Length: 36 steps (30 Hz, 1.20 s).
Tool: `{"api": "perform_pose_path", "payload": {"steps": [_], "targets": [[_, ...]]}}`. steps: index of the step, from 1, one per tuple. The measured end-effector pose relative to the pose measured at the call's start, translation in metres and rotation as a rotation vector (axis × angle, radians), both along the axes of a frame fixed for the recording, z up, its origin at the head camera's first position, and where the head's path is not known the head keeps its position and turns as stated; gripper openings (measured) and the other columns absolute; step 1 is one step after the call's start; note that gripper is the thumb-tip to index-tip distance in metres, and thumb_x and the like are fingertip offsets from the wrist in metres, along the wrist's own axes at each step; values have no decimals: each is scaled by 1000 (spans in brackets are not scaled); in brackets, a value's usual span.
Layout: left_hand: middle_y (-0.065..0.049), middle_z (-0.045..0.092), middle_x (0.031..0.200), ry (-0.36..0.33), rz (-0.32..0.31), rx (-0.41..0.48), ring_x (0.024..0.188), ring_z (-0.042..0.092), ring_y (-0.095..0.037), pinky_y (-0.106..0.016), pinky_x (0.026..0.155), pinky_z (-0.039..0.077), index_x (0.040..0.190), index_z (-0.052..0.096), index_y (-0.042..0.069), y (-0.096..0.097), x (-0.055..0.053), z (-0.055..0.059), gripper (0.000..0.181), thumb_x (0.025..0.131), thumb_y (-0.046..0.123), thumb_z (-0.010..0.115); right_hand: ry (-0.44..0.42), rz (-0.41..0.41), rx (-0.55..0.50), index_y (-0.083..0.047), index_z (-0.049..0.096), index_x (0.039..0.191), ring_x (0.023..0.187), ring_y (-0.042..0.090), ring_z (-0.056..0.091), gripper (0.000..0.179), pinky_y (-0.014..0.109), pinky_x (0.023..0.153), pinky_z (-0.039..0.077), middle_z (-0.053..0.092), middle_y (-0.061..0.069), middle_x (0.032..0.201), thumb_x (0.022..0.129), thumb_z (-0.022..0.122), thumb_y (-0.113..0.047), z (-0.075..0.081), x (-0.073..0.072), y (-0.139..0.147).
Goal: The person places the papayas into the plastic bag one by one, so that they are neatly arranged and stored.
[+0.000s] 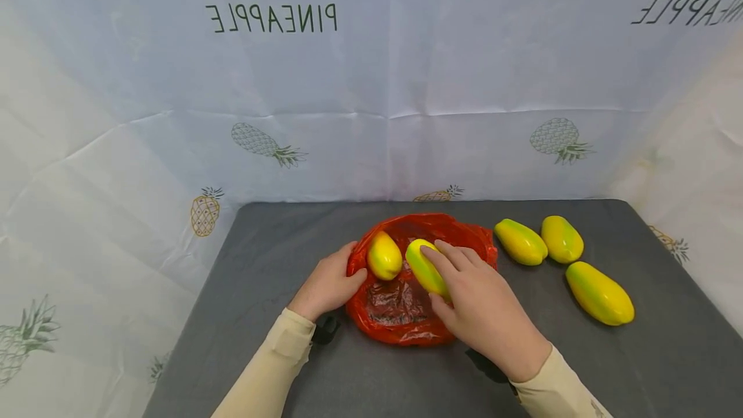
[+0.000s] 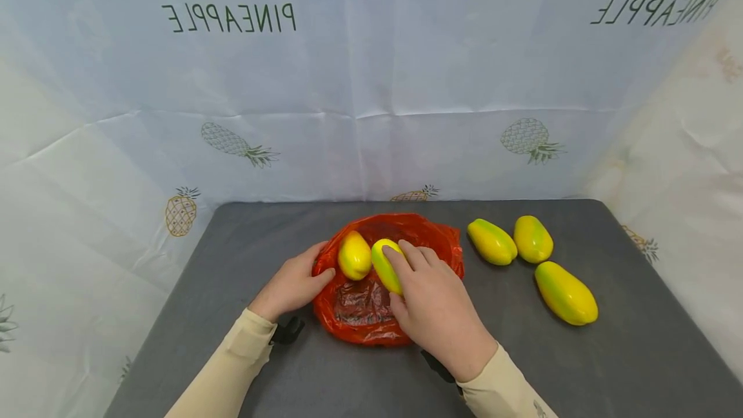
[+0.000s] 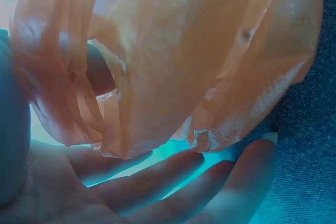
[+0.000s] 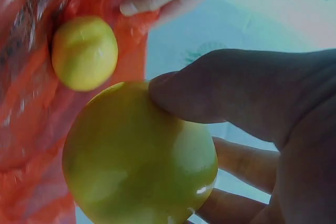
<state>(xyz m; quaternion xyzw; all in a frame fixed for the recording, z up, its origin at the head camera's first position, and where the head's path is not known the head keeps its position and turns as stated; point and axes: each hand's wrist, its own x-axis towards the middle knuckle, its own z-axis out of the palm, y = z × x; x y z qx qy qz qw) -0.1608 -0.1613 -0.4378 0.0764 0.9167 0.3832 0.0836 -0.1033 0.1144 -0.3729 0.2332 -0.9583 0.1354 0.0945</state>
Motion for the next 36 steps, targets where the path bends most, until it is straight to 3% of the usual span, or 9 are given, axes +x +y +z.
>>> {"api": "perform_pose_path", "payload": {"steps": [5,11,20,27,36], "targets": [[-11,72,136,-8,-8,15,98,73,-18,-44,91,65,160,48,9,3,1,2,62,104,28,66,-27,43,-25,-16,60,153,133,30,63,74,49,101,62,62,11,154,86,90,-28,-11,-3,-11],[-12,70,140,-7,-2,30,102,74,-20,-45,92,65,161,47,8,5,3,4,64,104,29,66,-119,104,-58,-22,59,154,137,24,61,76,46,108,58,62,3,154,85,91,-28,-22,-5,-21],[-9,72,136,4,3,55,100,74,-19,-45,92,65,158,51,11,7,2,5,59,103,27,65,-215,142,-79,-24,60,152,139,25,60,74,52,115,53,62,0,153,85,91,-28,-32,-9,-27],[-8,73,134,10,24,65,98,73,-19,-45,91,66,156,53,13,6,3,6,56,103,26,65,-225,198,-84,-22,60,153,147,30,57,72,56,119,49,62,0,154,87,89,-25,-38,-12,-33],[-8,73,134,28,32,38,100,72,-19,-44,94,64,157,53,12,4,2,6,57,103,26,64,-216,241,-63,-19,58,154,143,28,59,71,54,120,49,63,1,152,89,87,-24,-46,-12,-38]]}}
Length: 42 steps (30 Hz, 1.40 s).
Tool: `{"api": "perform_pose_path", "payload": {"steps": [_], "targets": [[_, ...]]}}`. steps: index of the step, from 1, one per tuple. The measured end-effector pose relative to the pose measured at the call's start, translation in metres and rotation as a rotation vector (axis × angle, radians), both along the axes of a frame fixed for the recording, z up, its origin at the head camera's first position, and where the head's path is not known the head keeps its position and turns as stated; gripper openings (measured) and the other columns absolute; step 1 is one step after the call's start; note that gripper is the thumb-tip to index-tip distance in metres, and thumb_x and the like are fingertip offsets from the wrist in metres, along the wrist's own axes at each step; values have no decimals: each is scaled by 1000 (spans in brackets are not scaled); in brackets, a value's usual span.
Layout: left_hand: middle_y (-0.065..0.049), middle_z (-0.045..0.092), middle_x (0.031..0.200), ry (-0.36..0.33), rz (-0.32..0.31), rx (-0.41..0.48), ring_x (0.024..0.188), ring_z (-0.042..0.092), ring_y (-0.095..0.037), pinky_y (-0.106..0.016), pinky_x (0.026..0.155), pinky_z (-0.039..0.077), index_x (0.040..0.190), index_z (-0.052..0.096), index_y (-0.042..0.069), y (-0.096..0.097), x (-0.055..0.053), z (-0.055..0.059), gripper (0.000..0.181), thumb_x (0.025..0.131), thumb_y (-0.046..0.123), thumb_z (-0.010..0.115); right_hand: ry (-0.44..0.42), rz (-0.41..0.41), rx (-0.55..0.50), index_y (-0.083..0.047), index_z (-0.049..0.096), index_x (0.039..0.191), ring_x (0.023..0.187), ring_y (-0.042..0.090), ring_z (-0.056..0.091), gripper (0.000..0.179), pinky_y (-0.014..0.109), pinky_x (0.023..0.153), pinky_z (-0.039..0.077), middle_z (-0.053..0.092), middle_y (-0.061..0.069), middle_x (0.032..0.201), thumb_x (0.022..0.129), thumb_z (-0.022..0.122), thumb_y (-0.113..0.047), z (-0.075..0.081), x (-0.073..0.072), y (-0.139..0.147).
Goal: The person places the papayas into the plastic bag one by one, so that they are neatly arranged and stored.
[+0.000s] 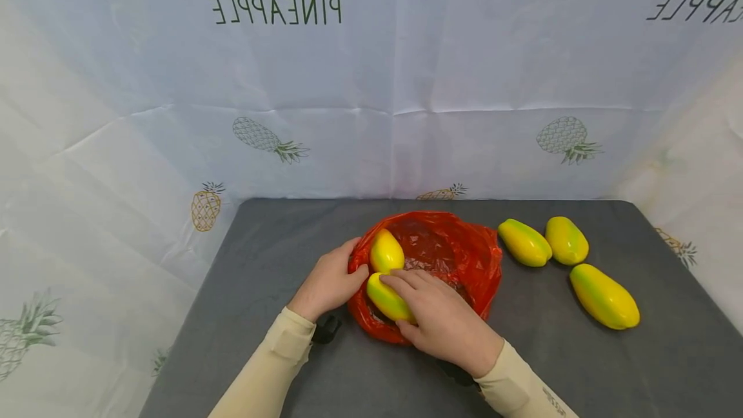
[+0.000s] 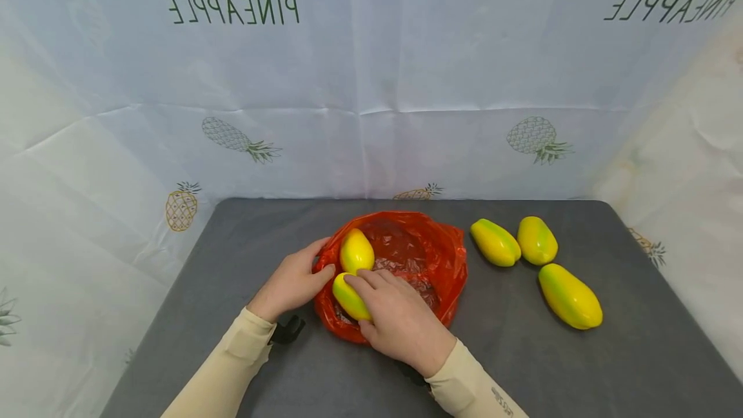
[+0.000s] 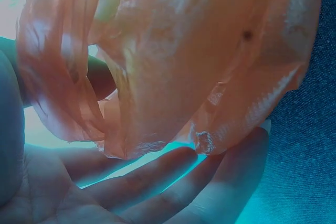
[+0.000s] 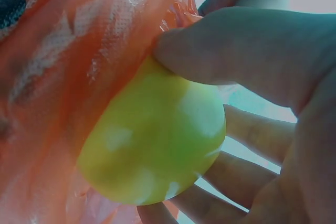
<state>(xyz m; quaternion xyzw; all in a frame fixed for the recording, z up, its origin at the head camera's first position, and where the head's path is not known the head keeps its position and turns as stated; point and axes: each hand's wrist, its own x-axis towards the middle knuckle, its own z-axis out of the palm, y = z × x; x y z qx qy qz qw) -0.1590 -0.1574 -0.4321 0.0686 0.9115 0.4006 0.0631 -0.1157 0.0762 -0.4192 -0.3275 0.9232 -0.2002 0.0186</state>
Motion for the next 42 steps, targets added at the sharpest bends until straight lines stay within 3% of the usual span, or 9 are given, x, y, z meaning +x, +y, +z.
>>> {"api": "perform_pose_path", "payload": {"steps": [17,23,32,42], "targets": [[-5,75,126,11,-6,8,94,71,-17,-42,91,64,152,57,15,0,1,-1,52,102,25,65,-27,26,16,-19,58,154,141,26,60,69,54,118,49,63,0,152,91,86,-26,-3,-2,-2],[-6,74,129,5,-5,15,97,71,-18,-43,92,64,154,56,14,1,1,0,53,102,25,64,-20,26,26,-19,58,154,140,25,60,69,54,118,50,64,-1,152,92,86,-27,-6,-2,-2],[-4,74,128,55,-19,12,97,70,-18,-42,93,64,149,60,15,1,0,-1,46,104,22,63,-18,29,39,-20,57,155,139,24,61,69,53,116,51,63,-1,153,93,85,-30,-10,-2,-4],[-4,74,130,43,-8,13,101,71,-19,-44,96,63,151,59,15,2,0,-2,50,103,24,65,-26,36,51,-19,57,156,138,23,61,70,52,116,52,63,-1,153,93,85,-30,-12,-3,-5]]}}
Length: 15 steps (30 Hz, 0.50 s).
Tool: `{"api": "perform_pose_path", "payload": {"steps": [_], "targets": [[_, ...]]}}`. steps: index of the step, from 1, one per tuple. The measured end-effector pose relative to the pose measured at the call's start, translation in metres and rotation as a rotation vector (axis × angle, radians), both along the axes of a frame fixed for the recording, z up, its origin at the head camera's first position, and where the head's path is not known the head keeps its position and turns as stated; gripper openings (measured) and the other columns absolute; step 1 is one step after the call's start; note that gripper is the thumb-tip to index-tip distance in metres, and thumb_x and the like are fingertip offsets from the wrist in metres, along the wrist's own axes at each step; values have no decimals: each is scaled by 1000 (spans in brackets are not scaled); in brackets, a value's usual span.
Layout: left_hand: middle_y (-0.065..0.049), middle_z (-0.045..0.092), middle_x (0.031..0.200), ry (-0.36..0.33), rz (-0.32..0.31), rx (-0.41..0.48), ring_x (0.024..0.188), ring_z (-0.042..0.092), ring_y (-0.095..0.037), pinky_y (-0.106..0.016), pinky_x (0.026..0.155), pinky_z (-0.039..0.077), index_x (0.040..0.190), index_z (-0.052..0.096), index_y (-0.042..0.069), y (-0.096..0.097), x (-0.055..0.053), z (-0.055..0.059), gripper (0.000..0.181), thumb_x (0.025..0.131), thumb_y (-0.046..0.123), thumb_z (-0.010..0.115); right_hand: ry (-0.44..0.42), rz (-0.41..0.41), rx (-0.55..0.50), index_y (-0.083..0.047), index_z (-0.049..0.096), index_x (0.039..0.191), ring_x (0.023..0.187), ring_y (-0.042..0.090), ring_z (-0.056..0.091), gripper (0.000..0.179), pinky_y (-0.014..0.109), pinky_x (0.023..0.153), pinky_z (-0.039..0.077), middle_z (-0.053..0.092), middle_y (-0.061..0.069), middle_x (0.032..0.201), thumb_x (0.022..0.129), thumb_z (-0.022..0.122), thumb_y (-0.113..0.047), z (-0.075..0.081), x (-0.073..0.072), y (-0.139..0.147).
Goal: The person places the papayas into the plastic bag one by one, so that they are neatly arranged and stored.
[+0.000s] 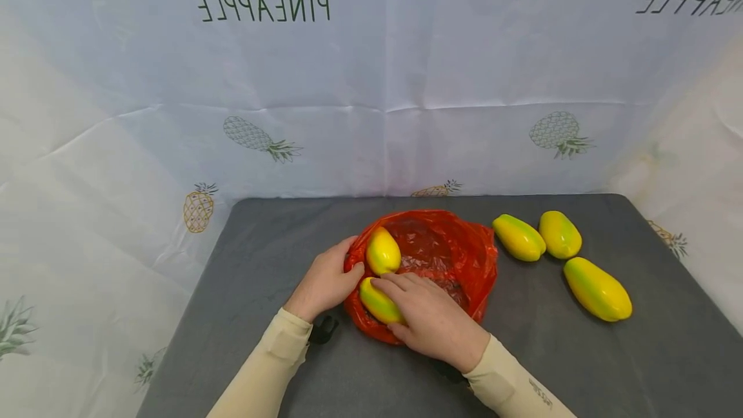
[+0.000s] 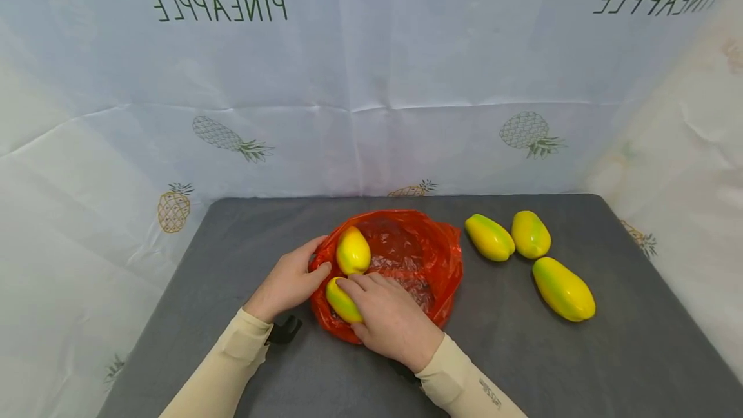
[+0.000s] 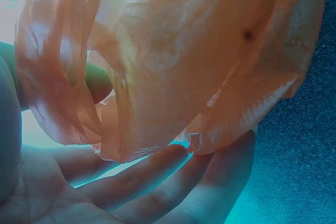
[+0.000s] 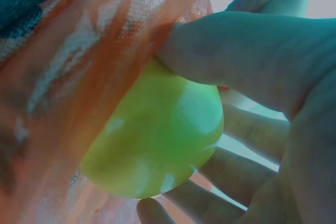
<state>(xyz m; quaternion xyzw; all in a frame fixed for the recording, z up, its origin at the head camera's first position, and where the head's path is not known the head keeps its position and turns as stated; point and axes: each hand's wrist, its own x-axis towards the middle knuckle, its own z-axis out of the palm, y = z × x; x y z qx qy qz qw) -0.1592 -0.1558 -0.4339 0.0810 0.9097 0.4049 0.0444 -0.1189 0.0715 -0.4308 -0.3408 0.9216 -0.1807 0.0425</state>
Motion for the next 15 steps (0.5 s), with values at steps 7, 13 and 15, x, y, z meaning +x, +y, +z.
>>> {"api": "perform_pose_path", "payload": {"steps": [7,13,15], "targets": [[-5,74,132,-3,0,-3,103,71,-20,-45,97,63,153,58,15,0,-1,-1,53,102,25,66,0,-1,2,-19,57,156,138,23,61,70,52,116,52,63,-1,153,93,85,-31,-1,-1,0],[-4,74,131,-18,2,-1,100,71,-18,-43,95,63,153,57,15,1,-1,-2,53,102,25,66,1,1,3,-19,57,156,137,23,62,70,52,115,52,63,0,153,92,86,-30,-1,-1,-1],[-5,74,131,-20,6,1,100,71,-18,-43,95,63,153,57,15,1,-1,-2,53,102,25,66,1,2,6,-18,57,155,137,23,62,70,52,115,52,63,0,153,93,86,-31,-2,-1,-1]]}}
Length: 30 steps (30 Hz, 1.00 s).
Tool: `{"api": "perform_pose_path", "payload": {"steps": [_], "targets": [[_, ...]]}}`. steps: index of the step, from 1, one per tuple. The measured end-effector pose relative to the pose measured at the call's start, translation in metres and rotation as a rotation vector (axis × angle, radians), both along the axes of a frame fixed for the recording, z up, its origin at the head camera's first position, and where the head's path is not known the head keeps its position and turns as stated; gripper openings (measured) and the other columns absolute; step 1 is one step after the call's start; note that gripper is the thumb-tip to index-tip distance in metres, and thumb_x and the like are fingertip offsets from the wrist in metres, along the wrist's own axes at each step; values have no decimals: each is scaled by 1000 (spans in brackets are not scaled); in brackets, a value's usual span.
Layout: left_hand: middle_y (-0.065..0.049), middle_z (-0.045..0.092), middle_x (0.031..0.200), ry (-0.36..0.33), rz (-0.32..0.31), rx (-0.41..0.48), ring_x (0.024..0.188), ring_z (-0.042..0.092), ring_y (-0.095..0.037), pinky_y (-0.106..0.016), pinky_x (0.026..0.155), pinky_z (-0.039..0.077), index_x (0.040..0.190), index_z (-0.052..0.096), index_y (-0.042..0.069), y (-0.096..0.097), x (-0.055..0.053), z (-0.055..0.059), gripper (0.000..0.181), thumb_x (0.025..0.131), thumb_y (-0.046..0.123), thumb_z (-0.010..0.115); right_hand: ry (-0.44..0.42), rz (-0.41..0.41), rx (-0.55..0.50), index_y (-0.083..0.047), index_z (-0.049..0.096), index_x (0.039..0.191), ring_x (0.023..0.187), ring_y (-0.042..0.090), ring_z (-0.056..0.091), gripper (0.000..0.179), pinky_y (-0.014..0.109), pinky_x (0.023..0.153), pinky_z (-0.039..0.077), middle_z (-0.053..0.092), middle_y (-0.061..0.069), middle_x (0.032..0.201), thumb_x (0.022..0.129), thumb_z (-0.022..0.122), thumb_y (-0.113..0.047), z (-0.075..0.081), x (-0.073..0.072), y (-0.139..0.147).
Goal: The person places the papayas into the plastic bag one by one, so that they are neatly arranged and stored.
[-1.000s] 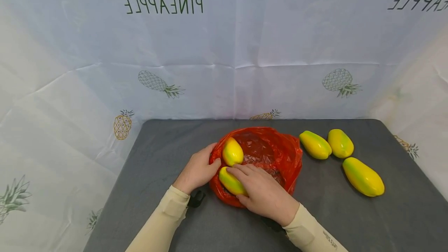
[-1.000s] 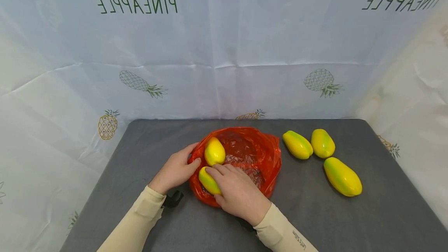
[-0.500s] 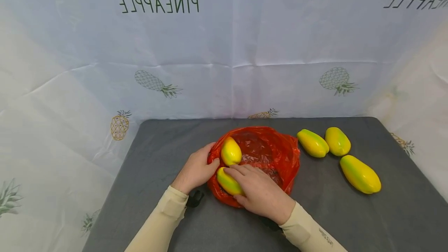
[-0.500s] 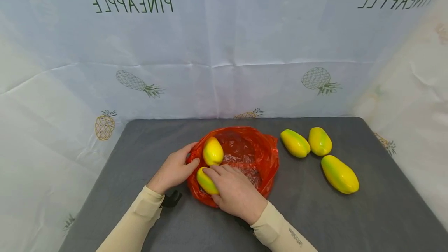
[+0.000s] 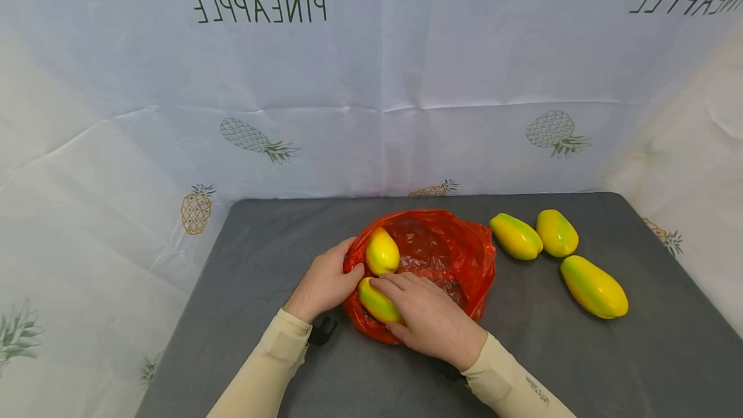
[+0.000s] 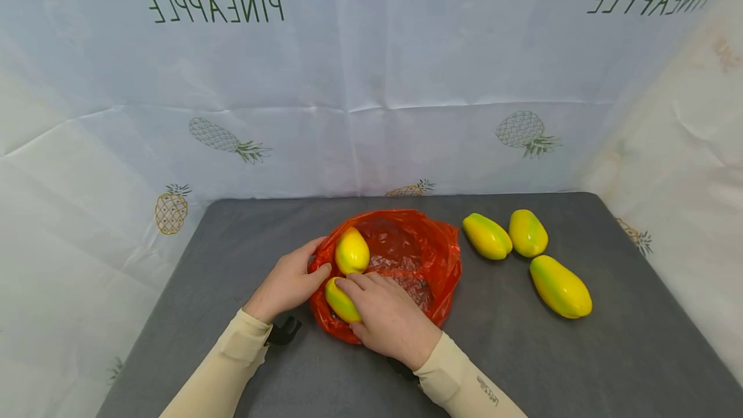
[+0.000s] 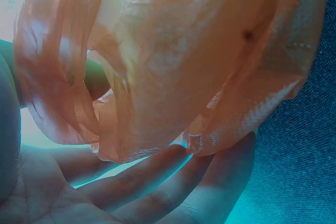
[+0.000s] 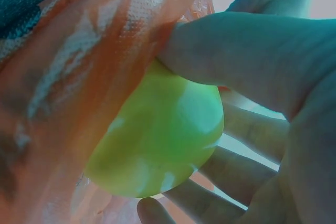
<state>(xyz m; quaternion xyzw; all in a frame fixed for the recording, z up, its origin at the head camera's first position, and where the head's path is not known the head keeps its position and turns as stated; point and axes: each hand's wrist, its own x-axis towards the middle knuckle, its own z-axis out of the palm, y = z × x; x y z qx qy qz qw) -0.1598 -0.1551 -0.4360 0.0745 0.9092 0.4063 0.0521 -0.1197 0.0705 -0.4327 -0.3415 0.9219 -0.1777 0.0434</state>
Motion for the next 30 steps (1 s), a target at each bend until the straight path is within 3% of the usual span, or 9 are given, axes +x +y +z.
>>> {"api": "perform_pose_path", "payload": {"steps": [30], "targets": [[-6,74,131,-5,-9,-5,101,71,-19,-44,95,63,154,56,14,1,0,-2,55,101,26,66,-30,-19,24,-16,57,155,139,25,61,71,53,117,51,62,2,154,92,86,-30,-3,-1,-1]]}}
